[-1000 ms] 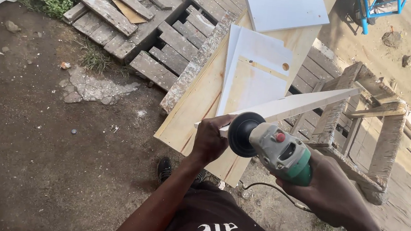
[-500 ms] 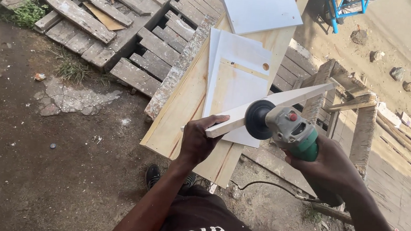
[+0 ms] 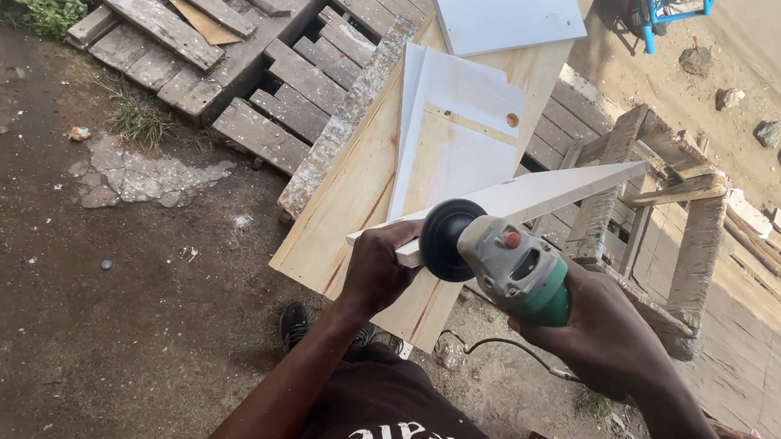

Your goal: The person uses a handheld electric sander to smooth the edges and surfaces of several white-painted wooden boards. They work on a makeshift table outdoors, flipping the boards over to sand different sides and edges.

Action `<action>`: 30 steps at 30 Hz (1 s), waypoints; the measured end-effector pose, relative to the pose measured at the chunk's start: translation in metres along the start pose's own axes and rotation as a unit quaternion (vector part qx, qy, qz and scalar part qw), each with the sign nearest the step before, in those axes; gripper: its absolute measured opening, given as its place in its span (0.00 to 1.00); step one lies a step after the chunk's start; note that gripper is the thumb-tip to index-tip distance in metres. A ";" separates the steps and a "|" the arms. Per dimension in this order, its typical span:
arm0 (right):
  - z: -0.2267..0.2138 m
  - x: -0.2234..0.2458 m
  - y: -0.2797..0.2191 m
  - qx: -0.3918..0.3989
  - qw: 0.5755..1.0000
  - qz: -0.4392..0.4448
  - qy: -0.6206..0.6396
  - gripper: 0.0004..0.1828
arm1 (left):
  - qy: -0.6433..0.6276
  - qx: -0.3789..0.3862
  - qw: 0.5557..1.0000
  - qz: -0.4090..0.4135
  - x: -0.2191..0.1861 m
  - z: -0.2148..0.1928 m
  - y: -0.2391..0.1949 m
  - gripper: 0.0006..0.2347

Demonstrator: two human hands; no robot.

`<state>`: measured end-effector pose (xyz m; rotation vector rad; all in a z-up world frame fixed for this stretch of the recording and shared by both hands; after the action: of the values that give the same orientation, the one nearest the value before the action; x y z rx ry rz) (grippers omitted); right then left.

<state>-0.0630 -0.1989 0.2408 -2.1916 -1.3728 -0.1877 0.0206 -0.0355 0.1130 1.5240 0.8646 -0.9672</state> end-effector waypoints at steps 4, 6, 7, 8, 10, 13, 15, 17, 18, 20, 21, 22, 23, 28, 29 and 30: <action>0.009 0.021 -0.007 0.012 0.994 -0.093 -0.051 0.25 | -0.014 -0.014 1.000 0.003 -0.001 -0.002 -0.002 0.12; 0.004 0.019 -0.007 0.011 0.997 -0.056 -0.044 0.23 | -0.017 -0.007 1.000 -0.004 -0.002 -0.004 -0.001 0.10; 0.001 0.014 -0.007 0.010 0.999 -0.018 -0.036 0.21 | -0.020 0.000 1.000 -0.011 -0.002 -0.005 -0.002 0.12; 0.000 0.004 -0.004 0.009 0.999 -0.020 -0.040 0.21 | -0.023 -0.004 1.000 -0.010 0.004 -0.004 -0.004 0.12; -0.011 -0.026 0.006 -0.029 0.998 0.048 -0.004 0.27 | -0.011 -0.001 1.000 -0.010 0.016 -0.001 -0.008 0.17; -0.030 -0.061 0.016 -0.080 0.994 0.063 0.047 0.22 | -0.007 0.004 1.000 -0.014 0.020 0.003 -0.007 0.18; -0.028 -0.057 0.016 -0.076 0.995 0.063 0.032 0.24 | -0.005 -0.001 1.000 -0.012 0.021 0.001 -0.007 0.18; -0.024 -0.046 0.012 -0.078 0.994 0.068 0.021 0.26 | -0.005 0.001 1.000 -0.006 0.019 0.002 -0.004 0.18; -0.015 -0.035 0.008 -0.059 0.996 0.066 0.015 0.24 | -0.012 0.004 1.000 -0.009 0.018 0.002 -0.003 0.17; -0.004 -0.019 -0.001 -0.040 0.997 0.066 0.011 0.23 | -0.020 0.010 1.000 -0.012 0.015 0.002 -0.001 0.16; 0.002 -0.004 -0.005 -0.022 0.999 0.011 -0.022 0.19 | -0.014 0.005 1.000 -0.017 0.015 0.001 0.000 0.14; 0.009 0.012 -0.009 -0.004 0.997 -0.045 -0.056 0.15 | -0.007 -0.002 1.000 -0.024 0.015 -0.001 0.001 0.13; 0.009 0.009 -0.010 -0.003 0.998 -0.043 -0.055 0.15 | -0.007 0.000 1.000 -0.026 0.015 0.000 -0.002 0.13; -0.008 -0.009 -0.007 -0.024 0.998 0.037 -0.040 0.23 | -0.022 -0.001 1.000 -0.013 0.018 0.000 -0.006 0.14; -0.011 -0.016 -0.004 -0.024 0.998 0.036 -0.042 0.23 | -0.022 -0.004 1.000 -0.012 0.019 0.000 -0.004 0.14; -0.018 -0.024 -0.002 -0.042 0.997 0.044 -0.042 0.24 | -0.024 -0.003 1.000 -0.020 0.022 0.000 -0.003 0.14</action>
<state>-0.0728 -0.2263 0.2473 -2.3492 -1.3305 -0.1249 0.0269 -0.0347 0.0920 1.4780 0.8662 -1.0259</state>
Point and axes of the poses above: each hand's wrist, its own y-axis towards the middle knuckle, its own z-axis out of the palm, x = y × z, the point moved 10 cm from there along y, towards the middle knuckle, and after that the axes turned 10 degrees about -x, right-handed, at the moved point
